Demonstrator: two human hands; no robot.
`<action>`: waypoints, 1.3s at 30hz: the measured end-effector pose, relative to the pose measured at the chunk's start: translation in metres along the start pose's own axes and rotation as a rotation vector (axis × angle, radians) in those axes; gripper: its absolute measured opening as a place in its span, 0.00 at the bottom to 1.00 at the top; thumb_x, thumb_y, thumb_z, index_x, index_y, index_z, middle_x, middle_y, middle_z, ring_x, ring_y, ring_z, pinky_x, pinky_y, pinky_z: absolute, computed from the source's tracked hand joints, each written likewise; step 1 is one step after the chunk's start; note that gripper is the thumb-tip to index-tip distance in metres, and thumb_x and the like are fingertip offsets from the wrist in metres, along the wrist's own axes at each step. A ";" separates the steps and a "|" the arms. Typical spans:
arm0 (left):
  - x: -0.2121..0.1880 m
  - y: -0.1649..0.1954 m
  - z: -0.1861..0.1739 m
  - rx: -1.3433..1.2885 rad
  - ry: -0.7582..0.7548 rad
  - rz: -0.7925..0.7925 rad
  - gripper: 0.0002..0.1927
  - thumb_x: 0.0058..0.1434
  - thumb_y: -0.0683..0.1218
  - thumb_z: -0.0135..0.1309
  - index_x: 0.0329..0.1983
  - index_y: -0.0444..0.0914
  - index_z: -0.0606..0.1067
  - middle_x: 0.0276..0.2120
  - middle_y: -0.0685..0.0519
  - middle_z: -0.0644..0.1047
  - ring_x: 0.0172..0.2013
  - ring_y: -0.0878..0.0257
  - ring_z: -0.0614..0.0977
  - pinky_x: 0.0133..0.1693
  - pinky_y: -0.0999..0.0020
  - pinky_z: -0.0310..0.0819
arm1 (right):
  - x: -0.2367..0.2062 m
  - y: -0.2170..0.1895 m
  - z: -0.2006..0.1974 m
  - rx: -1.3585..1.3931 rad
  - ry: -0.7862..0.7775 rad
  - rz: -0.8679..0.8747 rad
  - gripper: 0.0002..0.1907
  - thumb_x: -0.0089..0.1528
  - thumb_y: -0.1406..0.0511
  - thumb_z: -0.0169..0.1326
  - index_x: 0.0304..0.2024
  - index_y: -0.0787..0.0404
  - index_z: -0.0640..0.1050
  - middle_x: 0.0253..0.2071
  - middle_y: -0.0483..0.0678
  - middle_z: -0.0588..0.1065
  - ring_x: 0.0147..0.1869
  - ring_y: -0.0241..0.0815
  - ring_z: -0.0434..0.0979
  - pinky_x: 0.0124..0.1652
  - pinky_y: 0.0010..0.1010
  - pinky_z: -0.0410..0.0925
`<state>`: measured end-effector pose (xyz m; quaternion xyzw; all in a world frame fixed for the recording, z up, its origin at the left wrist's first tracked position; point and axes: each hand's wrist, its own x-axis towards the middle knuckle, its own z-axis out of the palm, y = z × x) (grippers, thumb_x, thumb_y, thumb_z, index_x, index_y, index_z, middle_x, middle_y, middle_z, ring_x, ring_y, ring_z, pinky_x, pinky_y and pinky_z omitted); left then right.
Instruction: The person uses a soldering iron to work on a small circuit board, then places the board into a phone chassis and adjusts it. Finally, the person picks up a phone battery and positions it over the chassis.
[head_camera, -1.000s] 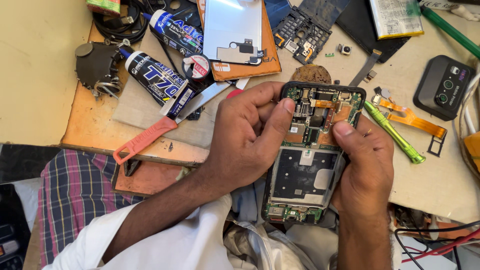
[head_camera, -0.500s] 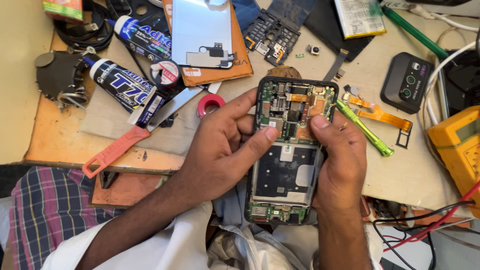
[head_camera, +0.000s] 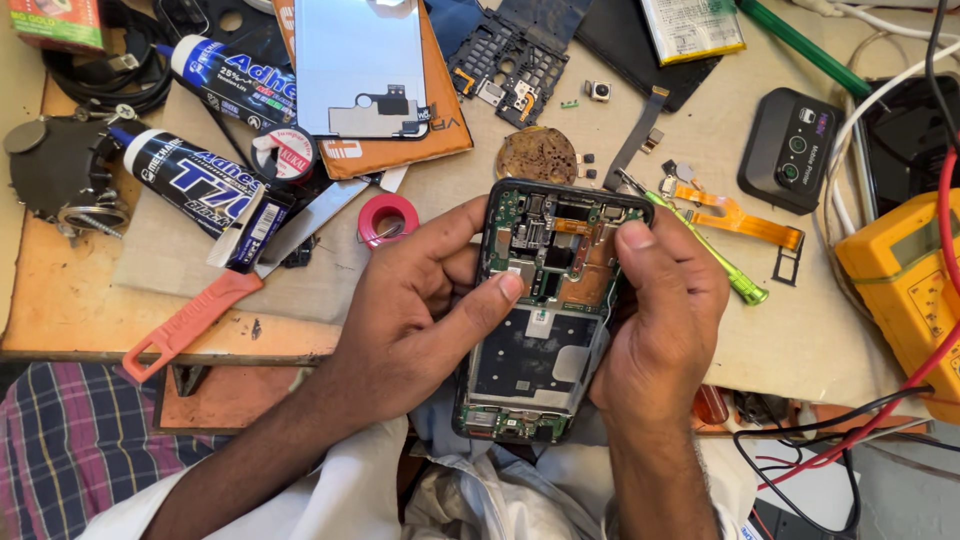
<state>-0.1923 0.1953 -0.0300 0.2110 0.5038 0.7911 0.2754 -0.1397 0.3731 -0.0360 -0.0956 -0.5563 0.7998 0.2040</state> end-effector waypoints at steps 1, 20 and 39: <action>0.000 0.000 0.000 0.003 0.003 0.001 0.27 0.73 0.38 0.47 0.74 0.27 0.61 0.48 0.46 0.82 0.45 0.70 0.82 0.47 0.75 0.79 | 0.000 0.000 0.000 0.001 0.005 -0.008 0.11 0.72 0.69 0.47 0.47 0.73 0.78 0.41 0.48 0.78 0.42 0.33 0.74 0.47 0.24 0.68; 0.002 -0.001 0.001 -0.014 0.118 0.071 0.25 0.75 0.37 0.47 0.73 0.27 0.62 0.47 0.47 0.82 0.44 0.71 0.82 0.46 0.76 0.79 | 0.000 -0.012 0.006 -0.069 -0.159 0.143 0.15 0.65 0.73 0.50 0.53 0.75 0.76 0.46 0.54 0.80 0.46 0.37 0.79 0.50 0.28 0.72; 0.003 -0.003 0.001 -0.094 0.108 0.081 0.24 0.74 0.37 0.49 0.72 0.27 0.63 0.50 0.48 0.81 0.47 0.72 0.81 0.50 0.76 0.79 | 0.000 -0.011 -0.001 0.038 -0.230 0.145 0.16 0.67 0.73 0.51 0.56 0.77 0.76 0.49 0.58 0.79 0.51 0.41 0.80 0.56 0.31 0.72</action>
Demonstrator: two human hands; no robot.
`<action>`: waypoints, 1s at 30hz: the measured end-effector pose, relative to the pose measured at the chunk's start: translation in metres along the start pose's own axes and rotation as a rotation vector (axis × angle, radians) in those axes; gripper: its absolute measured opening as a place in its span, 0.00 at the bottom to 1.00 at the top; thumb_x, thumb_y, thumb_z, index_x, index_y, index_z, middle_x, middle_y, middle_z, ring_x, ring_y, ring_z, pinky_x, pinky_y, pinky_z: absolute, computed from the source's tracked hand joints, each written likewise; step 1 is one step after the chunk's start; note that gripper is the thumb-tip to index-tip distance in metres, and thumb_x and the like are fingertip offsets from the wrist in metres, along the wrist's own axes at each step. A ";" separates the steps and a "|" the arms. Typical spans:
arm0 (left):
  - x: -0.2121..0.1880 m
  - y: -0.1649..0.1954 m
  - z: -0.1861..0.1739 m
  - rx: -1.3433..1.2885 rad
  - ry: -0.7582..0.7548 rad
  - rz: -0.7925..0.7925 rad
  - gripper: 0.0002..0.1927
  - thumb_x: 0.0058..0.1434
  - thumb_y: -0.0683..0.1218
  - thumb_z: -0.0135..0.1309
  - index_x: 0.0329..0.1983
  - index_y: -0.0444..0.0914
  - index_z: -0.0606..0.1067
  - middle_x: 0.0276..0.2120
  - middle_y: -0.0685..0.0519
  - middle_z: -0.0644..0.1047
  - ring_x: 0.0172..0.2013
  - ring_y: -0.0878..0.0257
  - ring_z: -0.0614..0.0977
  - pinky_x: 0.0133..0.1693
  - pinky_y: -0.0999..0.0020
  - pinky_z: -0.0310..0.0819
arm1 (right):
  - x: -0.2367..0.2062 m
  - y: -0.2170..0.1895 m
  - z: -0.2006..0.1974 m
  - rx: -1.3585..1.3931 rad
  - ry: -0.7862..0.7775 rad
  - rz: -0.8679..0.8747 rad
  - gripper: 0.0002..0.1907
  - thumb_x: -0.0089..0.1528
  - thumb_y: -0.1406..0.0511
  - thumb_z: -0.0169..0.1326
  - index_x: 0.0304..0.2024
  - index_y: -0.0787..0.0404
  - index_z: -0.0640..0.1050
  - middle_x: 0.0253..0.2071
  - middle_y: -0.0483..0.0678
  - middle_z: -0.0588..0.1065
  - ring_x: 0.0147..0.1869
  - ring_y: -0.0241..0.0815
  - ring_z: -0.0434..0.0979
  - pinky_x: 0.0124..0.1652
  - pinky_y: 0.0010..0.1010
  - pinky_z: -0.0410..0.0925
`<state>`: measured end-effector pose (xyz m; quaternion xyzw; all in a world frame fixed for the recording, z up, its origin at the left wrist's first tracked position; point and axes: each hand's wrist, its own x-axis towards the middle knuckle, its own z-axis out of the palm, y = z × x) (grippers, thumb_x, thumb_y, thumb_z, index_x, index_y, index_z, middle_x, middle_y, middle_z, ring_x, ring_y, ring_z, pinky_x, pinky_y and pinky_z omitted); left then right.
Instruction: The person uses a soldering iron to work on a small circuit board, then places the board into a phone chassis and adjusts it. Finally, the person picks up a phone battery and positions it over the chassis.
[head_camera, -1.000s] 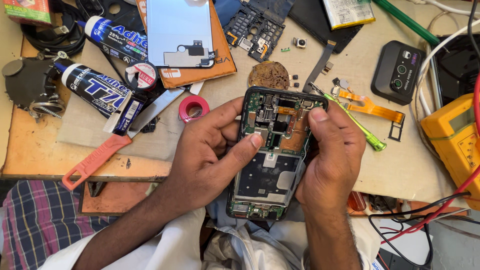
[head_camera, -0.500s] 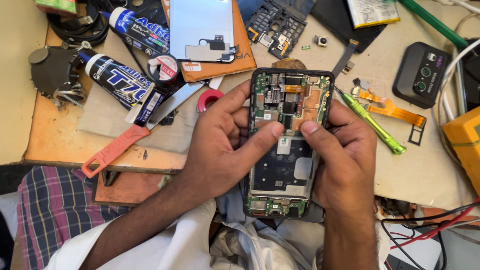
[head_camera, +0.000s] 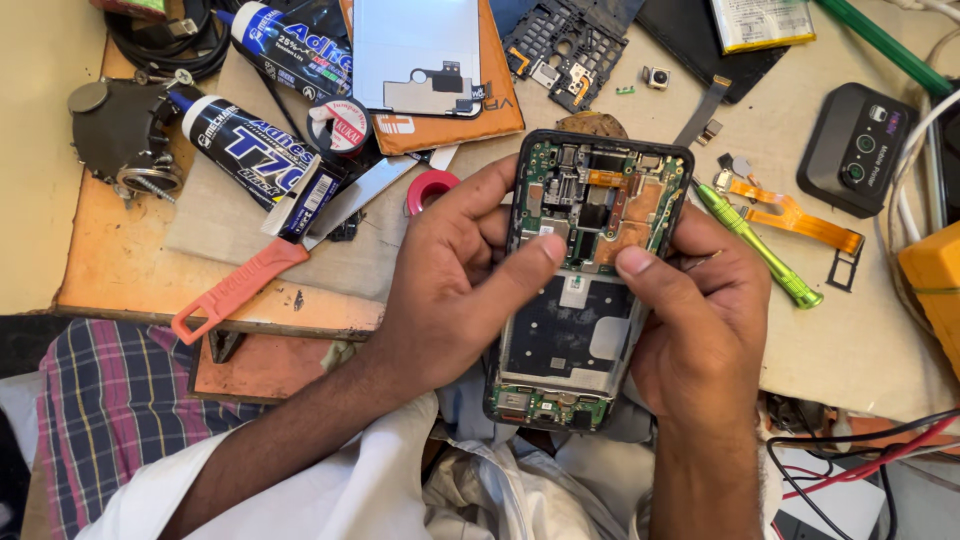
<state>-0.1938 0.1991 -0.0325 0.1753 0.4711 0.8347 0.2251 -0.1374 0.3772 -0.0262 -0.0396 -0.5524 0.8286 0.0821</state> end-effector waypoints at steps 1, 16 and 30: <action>0.000 0.000 0.000 -0.030 -0.002 -0.013 0.23 0.74 0.38 0.48 0.71 0.27 0.63 0.51 0.48 0.81 0.48 0.72 0.82 0.51 0.76 0.80 | 0.000 0.000 0.000 0.021 0.008 -0.007 0.16 0.68 0.73 0.50 0.56 0.77 0.76 0.48 0.58 0.80 0.50 0.41 0.80 0.55 0.30 0.72; -0.001 0.000 0.002 0.128 0.016 0.048 0.20 0.75 0.39 0.49 0.67 0.28 0.66 0.47 0.48 0.82 0.44 0.74 0.81 0.47 0.78 0.78 | 0.000 0.003 0.003 -0.023 0.085 -0.016 0.15 0.69 0.74 0.48 0.55 0.78 0.76 0.48 0.57 0.79 0.48 0.40 0.79 0.52 0.29 0.72; -0.002 -0.004 0.002 0.051 0.001 0.038 0.13 0.80 0.42 0.43 0.58 0.26 0.69 0.48 0.46 0.82 0.46 0.71 0.82 0.46 0.77 0.79 | -0.002 0.009 0.004 -0.074 0.119 -0.068 0.13 0.72 0.69 0.50 0.53 0.76 0.78 0.45 0.55 0.80 0.46 0.37 0.79 0.52 0.27 0.71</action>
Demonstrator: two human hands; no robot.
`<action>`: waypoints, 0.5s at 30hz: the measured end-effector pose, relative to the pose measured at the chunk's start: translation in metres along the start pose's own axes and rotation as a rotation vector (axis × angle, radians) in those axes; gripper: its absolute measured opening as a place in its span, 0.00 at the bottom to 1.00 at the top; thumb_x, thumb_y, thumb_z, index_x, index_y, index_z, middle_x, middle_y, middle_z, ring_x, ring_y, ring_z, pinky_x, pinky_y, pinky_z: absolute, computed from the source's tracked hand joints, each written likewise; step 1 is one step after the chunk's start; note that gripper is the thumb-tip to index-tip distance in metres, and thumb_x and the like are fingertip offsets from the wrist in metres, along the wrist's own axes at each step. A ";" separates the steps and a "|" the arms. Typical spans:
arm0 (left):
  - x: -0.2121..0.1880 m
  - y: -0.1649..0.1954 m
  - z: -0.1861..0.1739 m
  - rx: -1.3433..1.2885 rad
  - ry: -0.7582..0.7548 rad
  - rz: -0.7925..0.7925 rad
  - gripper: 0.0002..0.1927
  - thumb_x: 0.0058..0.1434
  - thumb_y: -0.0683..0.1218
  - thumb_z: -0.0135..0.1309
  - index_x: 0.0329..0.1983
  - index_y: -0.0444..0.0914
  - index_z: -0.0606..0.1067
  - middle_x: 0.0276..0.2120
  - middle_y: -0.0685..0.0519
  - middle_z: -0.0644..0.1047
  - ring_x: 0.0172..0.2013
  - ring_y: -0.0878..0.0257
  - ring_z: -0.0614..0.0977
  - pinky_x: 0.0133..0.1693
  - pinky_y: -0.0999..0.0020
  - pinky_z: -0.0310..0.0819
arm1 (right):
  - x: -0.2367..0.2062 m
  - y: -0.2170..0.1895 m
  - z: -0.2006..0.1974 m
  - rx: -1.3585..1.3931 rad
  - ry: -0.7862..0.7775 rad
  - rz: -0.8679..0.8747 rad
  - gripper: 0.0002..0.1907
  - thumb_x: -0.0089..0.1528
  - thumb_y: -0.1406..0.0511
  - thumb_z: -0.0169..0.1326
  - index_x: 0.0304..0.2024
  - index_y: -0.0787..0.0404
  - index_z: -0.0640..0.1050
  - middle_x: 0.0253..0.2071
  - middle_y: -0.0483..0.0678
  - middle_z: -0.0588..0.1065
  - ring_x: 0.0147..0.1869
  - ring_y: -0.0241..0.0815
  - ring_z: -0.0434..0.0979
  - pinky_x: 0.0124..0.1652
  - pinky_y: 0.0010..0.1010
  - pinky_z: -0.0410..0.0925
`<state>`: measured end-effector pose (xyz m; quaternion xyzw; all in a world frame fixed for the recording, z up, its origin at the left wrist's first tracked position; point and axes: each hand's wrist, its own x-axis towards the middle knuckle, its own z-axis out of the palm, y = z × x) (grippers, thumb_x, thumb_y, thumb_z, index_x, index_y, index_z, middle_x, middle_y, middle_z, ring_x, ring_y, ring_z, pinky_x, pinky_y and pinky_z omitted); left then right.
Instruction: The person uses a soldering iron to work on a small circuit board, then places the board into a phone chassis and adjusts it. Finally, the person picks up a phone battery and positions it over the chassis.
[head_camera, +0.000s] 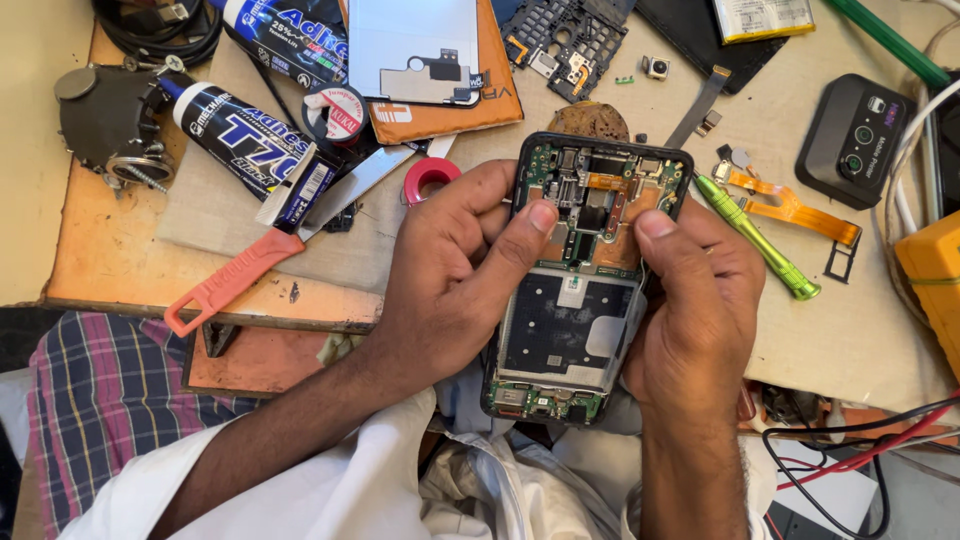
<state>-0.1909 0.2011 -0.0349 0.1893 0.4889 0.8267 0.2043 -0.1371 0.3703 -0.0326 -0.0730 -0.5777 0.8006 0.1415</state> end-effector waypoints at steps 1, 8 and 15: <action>0.001 0.000 0.000 -0.002 0.003 0.003 0.14 0.80 0.42 0.43 0.59 0.26 0.69 0.48 0.46 0.81 0.46 0.70 0.82 0.46 0.77 0.79 | 0.000 0.000 0.000 -0.003 0.002 0.001 0.14 0.73 0.69 0.49 0.54 0.76 0.78 0.45 0.55 0.80 0.47 0.37 0.79 0.52 0.27 0.71; -0.002 0.003 -0.005 -0.138 -0.048 -0.036 0.22 0.79 0.43 0.41 0.70 0.25 0.65 0.52 0.46 0.80 0.49 0.69 0.82 0.51 0.75 0.79 | 0.004 -0.006 0.002 0.036 0.046 0.054 0.14 0.70 0.71 0.46 0.52 0.76 0.77 0.46 0.56 0.80 0.46 0.40 0.81 0.51 0.29 0.73; -0.004 0.000 -0.008 -0.068 -0.085 -0.011 0.25 0.75 0.37 0.42 0.75 0.26 0.60 0.51 0.47 0.80 0.46 0.72 0.81 0.48 0.76 0.76 | 0.006 -0.006 0.001 0.017 0.017 0.053 0.15 0.71 0.70 0.47 0.54 0.78 0.77 0.44 0.57 0.79 0.46 0.41 0.80 0.51 0.29 0.72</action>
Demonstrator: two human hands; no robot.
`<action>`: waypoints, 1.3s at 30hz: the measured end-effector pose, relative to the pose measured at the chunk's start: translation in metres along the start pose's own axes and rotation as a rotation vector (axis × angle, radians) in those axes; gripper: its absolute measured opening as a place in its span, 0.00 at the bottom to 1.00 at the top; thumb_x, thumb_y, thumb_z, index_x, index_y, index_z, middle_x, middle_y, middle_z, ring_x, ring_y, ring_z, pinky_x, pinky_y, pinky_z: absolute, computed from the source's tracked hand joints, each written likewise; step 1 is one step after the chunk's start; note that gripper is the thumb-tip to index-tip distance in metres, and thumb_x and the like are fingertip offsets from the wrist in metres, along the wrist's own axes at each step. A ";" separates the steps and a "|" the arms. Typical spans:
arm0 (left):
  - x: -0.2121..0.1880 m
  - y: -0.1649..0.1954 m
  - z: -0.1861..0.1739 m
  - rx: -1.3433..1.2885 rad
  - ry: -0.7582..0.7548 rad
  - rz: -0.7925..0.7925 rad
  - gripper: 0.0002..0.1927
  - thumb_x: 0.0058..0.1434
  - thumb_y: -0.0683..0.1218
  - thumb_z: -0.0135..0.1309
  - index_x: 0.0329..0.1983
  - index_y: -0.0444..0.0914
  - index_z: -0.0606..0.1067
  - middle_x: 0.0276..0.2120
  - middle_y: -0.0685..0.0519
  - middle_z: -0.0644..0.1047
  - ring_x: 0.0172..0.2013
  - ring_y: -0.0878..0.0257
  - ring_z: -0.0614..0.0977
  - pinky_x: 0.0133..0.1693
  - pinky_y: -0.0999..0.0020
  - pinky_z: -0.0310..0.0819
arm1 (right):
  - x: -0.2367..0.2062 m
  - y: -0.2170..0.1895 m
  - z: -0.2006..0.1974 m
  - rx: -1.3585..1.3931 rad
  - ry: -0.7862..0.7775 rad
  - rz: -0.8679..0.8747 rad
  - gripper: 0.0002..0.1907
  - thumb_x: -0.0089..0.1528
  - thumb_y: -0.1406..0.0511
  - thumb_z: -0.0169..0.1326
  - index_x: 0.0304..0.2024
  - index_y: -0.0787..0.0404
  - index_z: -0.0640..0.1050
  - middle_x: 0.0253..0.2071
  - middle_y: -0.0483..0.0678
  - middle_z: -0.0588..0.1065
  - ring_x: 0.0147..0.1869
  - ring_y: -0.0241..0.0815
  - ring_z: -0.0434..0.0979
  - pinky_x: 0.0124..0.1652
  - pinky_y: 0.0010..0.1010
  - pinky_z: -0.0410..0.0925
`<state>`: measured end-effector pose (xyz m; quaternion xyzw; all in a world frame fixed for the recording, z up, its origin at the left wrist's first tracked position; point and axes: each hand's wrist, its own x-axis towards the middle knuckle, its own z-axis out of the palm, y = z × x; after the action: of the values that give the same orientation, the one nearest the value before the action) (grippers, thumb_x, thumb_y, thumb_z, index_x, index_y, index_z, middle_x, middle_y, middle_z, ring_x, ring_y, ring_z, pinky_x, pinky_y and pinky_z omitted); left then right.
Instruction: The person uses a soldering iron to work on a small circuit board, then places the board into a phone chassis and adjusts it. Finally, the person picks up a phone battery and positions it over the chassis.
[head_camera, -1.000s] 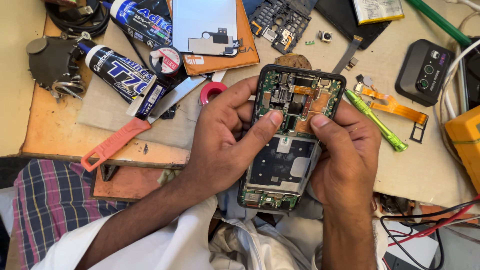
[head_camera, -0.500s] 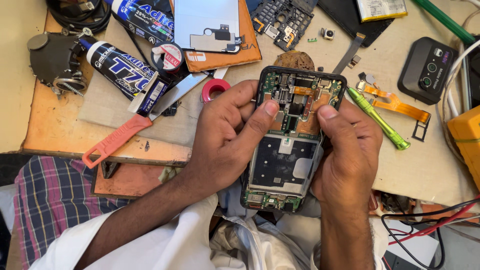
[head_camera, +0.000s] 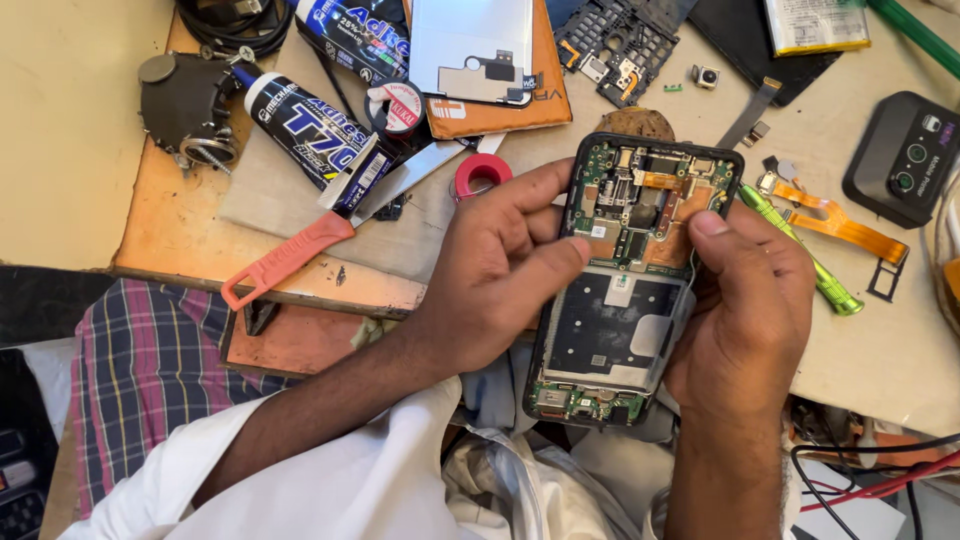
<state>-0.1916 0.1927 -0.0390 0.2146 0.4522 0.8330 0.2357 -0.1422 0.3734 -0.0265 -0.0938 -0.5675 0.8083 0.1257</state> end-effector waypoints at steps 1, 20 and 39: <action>0.000 -0.001 0.000 0.043 -0.003 0.014 0.25 0.76 0.36 0.43 0.75 0.26 0.60 0.52 0.47 0.80 0.48 0.72 0.81 0.51 0.76 0.78 | 0.000 0.000 0.000 -0.002 0.003 0.001 0.15 0.71 0.71 0.47 0.54 0.78 0.77 0.45 0.57 0.79 0.46 0.41 0.80 0.51 0.29 0.72; 0.005 0.005 0.002 -0.012 0.088 -0.002 0.24 0.75 0.38 0.46 0.72 0.27 0.61 0.48 0.48 0.82 0.44 0.70 0.82 0.46 0.74 0.79 | -0.023 -0.027 -0.009 -0.407 -0.088 -0.013 0.30 0.63 0.81 0.53 0.69 0.73 0.65 0.51 0.54 0.76 0.55 0.38 0.79 0.54 0.25 0.73; -0.006 0.081 0.012 1.155 -0.088 -0.964 0.16 0.62 0.58 0.60 0.40 0.41 0.83 0.19 0.52 0.82 0.19 0.62 0.82 0.27 0.63 0.77 | -0.008 -0.065 -0.020 -1.315 -0.126 -0.517 0.14 0.58 0.78 0.62 0.46 0.69 0.80 0.44 0.57 0.79 0.48 0.46 0.80 0.47 0.30 0.72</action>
<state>-0.1961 0.1581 0.0356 0.1155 0.8512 0.2585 0.4419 -0.1221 0.4101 0.0275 0.0344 -0.9482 0.2464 0.1976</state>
